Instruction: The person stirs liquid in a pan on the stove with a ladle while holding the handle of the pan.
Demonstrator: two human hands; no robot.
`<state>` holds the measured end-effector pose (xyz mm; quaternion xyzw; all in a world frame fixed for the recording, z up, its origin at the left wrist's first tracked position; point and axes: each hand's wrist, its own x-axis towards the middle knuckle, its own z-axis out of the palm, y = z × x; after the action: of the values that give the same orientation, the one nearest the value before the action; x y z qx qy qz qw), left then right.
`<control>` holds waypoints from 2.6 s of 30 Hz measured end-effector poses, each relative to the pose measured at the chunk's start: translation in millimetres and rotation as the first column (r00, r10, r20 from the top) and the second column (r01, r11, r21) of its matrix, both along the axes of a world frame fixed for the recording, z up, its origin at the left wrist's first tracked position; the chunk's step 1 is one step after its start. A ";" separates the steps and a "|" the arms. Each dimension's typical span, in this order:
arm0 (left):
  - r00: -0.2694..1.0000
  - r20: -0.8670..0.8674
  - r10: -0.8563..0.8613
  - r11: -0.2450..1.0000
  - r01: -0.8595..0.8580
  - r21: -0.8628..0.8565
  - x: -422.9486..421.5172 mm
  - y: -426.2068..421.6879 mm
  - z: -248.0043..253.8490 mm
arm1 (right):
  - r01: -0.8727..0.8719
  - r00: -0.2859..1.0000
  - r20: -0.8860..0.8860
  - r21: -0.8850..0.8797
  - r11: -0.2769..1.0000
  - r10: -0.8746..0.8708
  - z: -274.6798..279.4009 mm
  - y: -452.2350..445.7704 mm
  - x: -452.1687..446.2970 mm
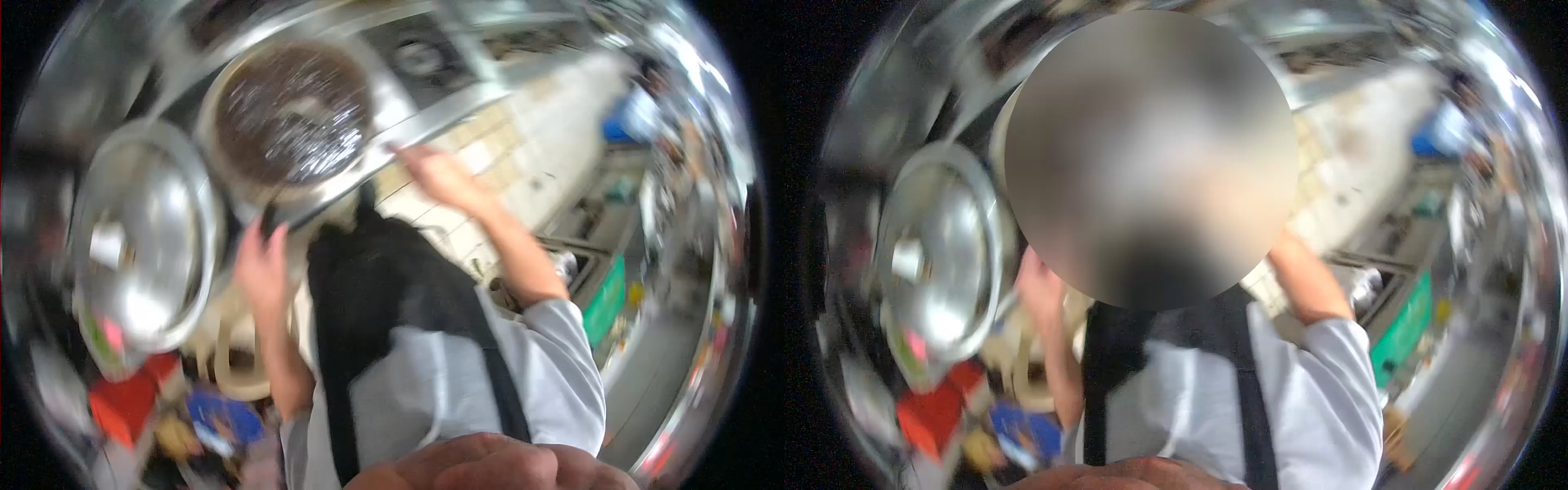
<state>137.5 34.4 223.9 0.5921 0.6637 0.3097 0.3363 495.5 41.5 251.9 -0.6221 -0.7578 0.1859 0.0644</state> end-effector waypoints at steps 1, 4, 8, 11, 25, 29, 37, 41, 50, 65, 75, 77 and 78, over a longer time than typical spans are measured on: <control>0.997 -0.079 -0.001 0.999 0.004 0.032 0.0 1.1 -2.4 | -0.006 1.000 -0.024 -0.021 1.000 0.006 4.0 -1.7 0.2; 0.994 -0.105 -0.019 0.994 0.030 0.106 -7.0 -5.4 -14.6 | 0.033 0.994 -0.104 -0.010 0.999 -0.034 17.2 -11.5 -2.2; 0.998 -0.052 -0.024 0.994 0.029 0.103 -4.6 -2.0 -0.5 | 0.043 0.987 -0.154 0.028 0.999 -0.038 21.0 -14.4 -8.0; 0.998 -0.049 -0.030 0.992 0.035 0.117 -2.4 -0.8 2.5 | 0.059 0.984 -0.168 0.027 0.998 -0.054 19.1 -17.2 -7.8; 0.992 -0.119 -0.045 0.991 0.060 0.123 -3.1 -5.8 5.3 | 0.027 0.975 -0.223 0.048 0.998 -0.016 -16.7 -26.5 -12.0; 0.992 -0.107 -0.071 0.986 0.086 0.146 -7.2 -6.9 2.7 | -0.006 0.960 -0.279 0.116 0.993 0.039 -36.6 -41.4 -17.3; 0.993 0.000 -0.122 0.984 0.121 0.129 -13.5 -3.2 -2.1 | 0.044 0.956 -0.292 0.078 0.996 -0.020 -48.7 -52.8 -19.3; 0.991 -0.009 -0.136 0.982 0.136 0.133 -11.0 0.8 3.6 | 0.051 0.956 -0.290 0.023 0.998 -0.043 -63.2 -47.6 -21.4; 0.993 0.007 -0.115 0.985 0.113 0.133 -11.7 -1.5 -1.1 | -0.013 0.906 -0.424 -0.061 0.998 -0.014 -54.7 -51.6 -15.3; 0.986 0.030 -0.165 0.947 0.149 0.286 -29.6 -2.8 -24.0 | 0.620 0.753 0.094 0.232 0.750 -0.651 104.6 -99.1 225.4; 0.990 0.029 -0.137 0.961 0.126 0.246 -30.9 2.5 -30.7 | 0.577 0.423 0.191 0.697 0.426 -0.886 237.6 -106.3 348.1; 0.989 0.047 -0.137 0.962 0.121 0.245 -33.0 1.7 -30.6 | 0.630 0.354 0.144 0.693 0.349 -0.924 278.3 -107.7 339.9; 0.989 0.045 -0.139 0.962 0.124 0.245 -34.1 1.9 -30.6 | 0.621 0.336 0.158 0.704 0.345 -0.928 289.1 -108.1 344.1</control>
<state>103.4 36.3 193.3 0.6614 0.5697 0.3834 0.3016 839.6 -66.6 541.0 -0.8949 -0.3398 -0.2714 0.0999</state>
